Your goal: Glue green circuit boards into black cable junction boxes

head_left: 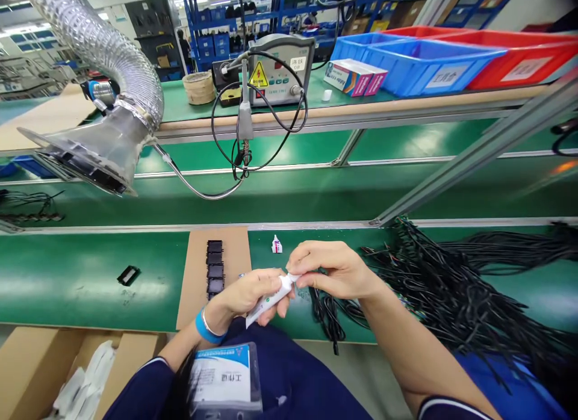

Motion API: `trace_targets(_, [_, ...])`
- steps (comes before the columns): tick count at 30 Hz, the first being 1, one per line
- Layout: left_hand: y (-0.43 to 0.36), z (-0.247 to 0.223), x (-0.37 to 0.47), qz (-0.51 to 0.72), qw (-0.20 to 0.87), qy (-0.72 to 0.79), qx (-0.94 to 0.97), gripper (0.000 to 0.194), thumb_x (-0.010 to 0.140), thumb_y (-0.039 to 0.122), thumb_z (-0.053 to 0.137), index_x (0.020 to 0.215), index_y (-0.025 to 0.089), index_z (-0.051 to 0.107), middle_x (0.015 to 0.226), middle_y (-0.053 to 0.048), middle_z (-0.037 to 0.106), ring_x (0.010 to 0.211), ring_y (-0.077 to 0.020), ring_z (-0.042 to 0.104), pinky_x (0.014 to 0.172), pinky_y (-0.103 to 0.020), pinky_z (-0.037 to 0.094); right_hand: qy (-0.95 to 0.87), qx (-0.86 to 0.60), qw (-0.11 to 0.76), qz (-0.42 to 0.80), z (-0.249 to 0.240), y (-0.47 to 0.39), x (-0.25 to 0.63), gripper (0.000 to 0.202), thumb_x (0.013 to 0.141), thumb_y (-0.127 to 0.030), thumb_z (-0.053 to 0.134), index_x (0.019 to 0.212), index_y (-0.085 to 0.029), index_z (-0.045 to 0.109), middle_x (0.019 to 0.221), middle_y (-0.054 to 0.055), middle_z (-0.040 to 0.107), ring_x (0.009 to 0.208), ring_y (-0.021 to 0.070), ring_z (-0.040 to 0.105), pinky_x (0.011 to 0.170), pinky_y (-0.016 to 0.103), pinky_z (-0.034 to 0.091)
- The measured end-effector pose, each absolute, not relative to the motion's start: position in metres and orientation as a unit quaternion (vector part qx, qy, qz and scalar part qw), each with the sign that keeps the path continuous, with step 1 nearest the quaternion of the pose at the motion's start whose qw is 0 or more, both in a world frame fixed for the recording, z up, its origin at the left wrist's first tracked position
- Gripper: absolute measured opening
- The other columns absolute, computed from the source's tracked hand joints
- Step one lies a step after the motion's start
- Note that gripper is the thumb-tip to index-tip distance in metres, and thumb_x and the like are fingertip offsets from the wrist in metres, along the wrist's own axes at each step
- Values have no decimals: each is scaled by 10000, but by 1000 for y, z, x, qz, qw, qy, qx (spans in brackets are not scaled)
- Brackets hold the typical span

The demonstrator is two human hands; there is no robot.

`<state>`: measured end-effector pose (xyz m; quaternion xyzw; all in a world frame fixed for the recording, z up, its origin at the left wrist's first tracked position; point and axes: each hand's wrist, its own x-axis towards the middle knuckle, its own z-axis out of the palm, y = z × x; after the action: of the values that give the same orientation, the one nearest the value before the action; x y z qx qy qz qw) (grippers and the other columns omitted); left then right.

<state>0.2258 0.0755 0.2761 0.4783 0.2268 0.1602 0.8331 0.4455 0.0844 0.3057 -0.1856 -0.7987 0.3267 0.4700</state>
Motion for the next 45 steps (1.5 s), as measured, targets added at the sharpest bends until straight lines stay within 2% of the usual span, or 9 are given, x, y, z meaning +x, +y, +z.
trace_targets(10, [75, 253, 214, 168, 823, 211, 500, 564, 849, 687, 628, 976, 141, 565, 703, -6, 640, 357, -52, 496, 336, -154, 343, -855, -210, 398, 258, 291, 81, 435, 134, 966, -219, 597, 1042, -144, 678, 902, 90, 703, 852, 142, 654, 789, 242, 538])
trace_targets(15, [80, 244, 203, 200, 747, 259, 578, 472, 945, 637, 517, 1014, 170, 518, 719, 25, 605, 378, -34, 467, 387, -156, 331, -854, -207, 430, 209, 277, 89, 423, 214, 1007, -302, 503, 982, -134, 634, 857, 88, 689, 800, 130, 638, 736, 222, 526])
trace_targets(18, [79, 248, 202, 202, 626, 295, 693, 372, 1015, 538, 421, 1037, 181, 522, 770, 12, 610, 443, -63, 501, 441, -193, 376, -840, -265, 435, 186, 267, 87, 421, 264, 1005, -373, 504, 946, -150, 633, 806, 62, 674, 726, 116, 615, 676, 209, 504])
trace_targets(24, [72, 255, 216, 190, 221, 394, 871, 245, 1020, 356, 378, 977, 200, 562, 809, -35, 666, 679, -190, 652, 595, -287, 434, -787, -397, 433, 190, 248, 67, 420, 294, 1007, -377, 484, 865, -161, 625, 733, 39, 636, 644, 120, 550, 620, 235, 442])
trace_targets(28, [75, 256, 224, 73, 108, 389, 912, 265, 1025, 353, 359, 1066, 197, 569, 936, -64, 698, 752, -232, 688, 556, -308, 394, -745, -466, 423, 223, 231, 62, 417, 350, 1023, -378, 458, 770, -171, 586, 700, 30, 615, 643, 122, 542, 632, 245, 408])
trace_targets(31, [81, 259, 225, 24, 109, 394, 912, 288, 1032, 385, 354, 1111, 198, 558, 990, -63, 696, 769, -232, 685, 548, -302, 370, -724, -505, 408, 234, 218, 62, 415, 443, 1042, -424, 401, 687, -184, 516, 647, 21, 561, 607, 121, 497, 609, 254, 371])
trace_targets(34, [88, 262, 223, 7, 200, 376, 905, 273, 1034, 391, 364, 1057, 199, 556, 921, -42, 687, 755, -210, 660, 594, -289, 381, -740, -509, 369, 238, 215, 61, 420, 512, 1052, -477, 329, 645, -196, 463, 611, 13, 507, 574, 123, 446, 578, 262, 335])
trace_targets(40, [105, 266, 211, 0, 302, 287, 909, 286, 1025, 440, 395, 1027, 210, 565, 837, 3, 665, 696, -161, 609, 629, -266, 396, -829, -420, 254, 268, 232, 55, 437, 377, 1031, -436, 357, 806, -184, 526, 746, 31, 550, 631, 138, 450, 606, 273, 341])
trace_targets(45, [102, 274, 207, -31, 242, 224, 944, 243, 1021, 408, 404, 1021, 205, 537, 850, -12, 655, 687, -171, 618, 580, -277, 380, -842, -379, 229, 308, 227, 52, 436, 385, 1004, -486, 329, 818, -197, 500, 758, 59, 535, 666, 172, 426, 643, 306, 349])
